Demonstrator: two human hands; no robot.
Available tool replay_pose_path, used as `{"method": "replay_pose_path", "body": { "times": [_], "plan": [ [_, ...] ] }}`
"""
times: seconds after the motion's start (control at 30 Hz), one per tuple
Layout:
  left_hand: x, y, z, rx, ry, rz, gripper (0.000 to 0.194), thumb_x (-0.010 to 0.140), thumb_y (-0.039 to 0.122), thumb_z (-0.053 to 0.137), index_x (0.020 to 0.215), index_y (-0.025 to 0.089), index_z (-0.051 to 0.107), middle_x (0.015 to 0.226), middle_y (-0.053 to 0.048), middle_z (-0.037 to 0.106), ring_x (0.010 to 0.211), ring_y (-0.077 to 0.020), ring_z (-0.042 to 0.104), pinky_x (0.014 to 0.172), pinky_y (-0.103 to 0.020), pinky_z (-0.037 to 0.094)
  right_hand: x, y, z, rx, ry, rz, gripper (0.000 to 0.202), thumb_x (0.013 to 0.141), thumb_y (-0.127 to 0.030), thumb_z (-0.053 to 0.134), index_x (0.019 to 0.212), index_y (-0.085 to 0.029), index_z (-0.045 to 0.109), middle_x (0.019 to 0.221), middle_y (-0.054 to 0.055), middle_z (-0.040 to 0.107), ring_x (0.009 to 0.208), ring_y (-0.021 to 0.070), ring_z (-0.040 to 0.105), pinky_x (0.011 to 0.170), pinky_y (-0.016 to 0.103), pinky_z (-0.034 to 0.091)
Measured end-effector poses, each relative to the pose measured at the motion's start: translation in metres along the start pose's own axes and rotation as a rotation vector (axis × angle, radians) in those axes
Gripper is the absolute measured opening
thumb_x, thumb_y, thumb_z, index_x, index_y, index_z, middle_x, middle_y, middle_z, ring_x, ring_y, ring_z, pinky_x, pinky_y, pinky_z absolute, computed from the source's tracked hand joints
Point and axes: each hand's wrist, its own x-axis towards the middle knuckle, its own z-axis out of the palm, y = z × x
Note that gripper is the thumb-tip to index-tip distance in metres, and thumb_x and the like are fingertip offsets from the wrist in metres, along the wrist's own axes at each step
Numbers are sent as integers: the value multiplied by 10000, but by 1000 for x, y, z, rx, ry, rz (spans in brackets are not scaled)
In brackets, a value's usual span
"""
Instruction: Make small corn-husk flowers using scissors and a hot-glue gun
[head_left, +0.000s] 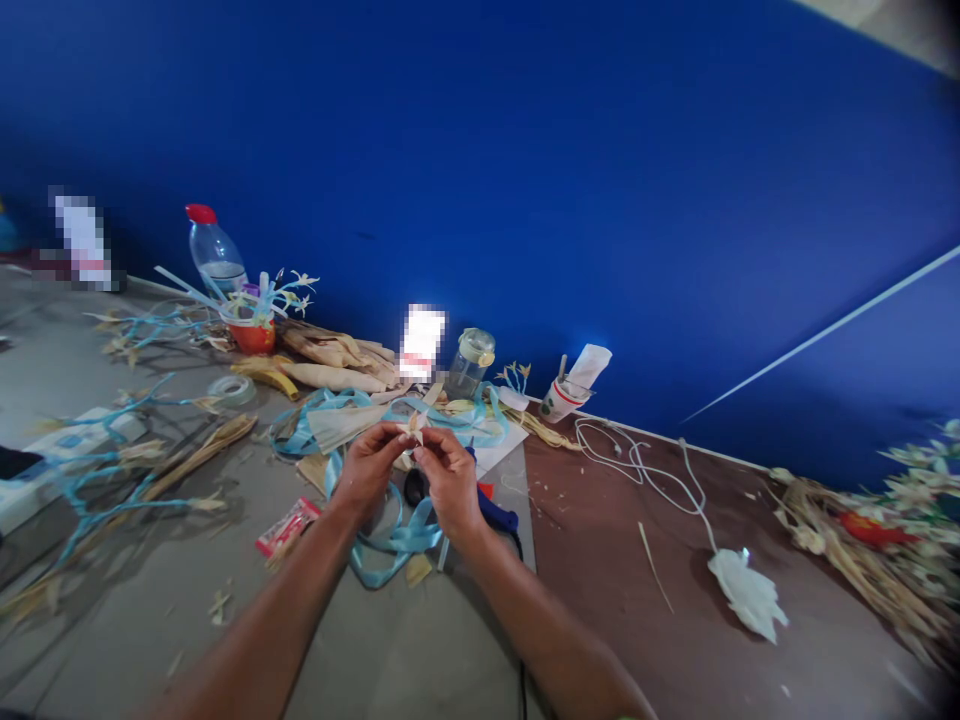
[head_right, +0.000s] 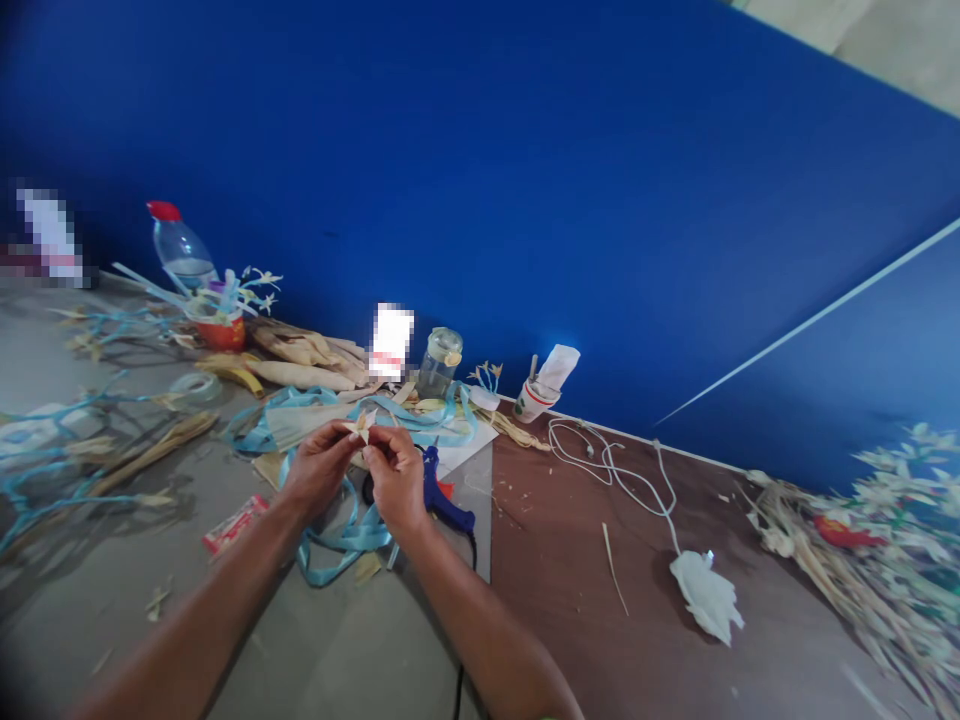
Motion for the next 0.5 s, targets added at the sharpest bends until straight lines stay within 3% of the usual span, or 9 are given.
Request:
{"method": "replay_pose_path", "body": {
  "times": [0.2, 0.5],
  "plan": [
    [-1, 2, 3, 98, 46, 33, 236, 583, 333, 802, 705, 174, 677, 671, 8, 662, 652, -134, 585, 692, -264, 460, -6, 1, 5, 37, 18, 41, 189, 738, -232, 584, 898, -209, 682, 1009, 39, 590, 816, 153, 588, 729, 293, 518],
    [0, 2, 2, 133, 65, 27, 292, 566, 389, 797, 702, 178, 649, 641, 17, 640, 607, -127, 561, 584, -231, 452, -13, 4, 4, -81, 35, -44, 235, 776, -242, 569, 951, -229, 725, 1083, 69, 583, 989, 187, 563, 779, 292, 508]
  ]
}}
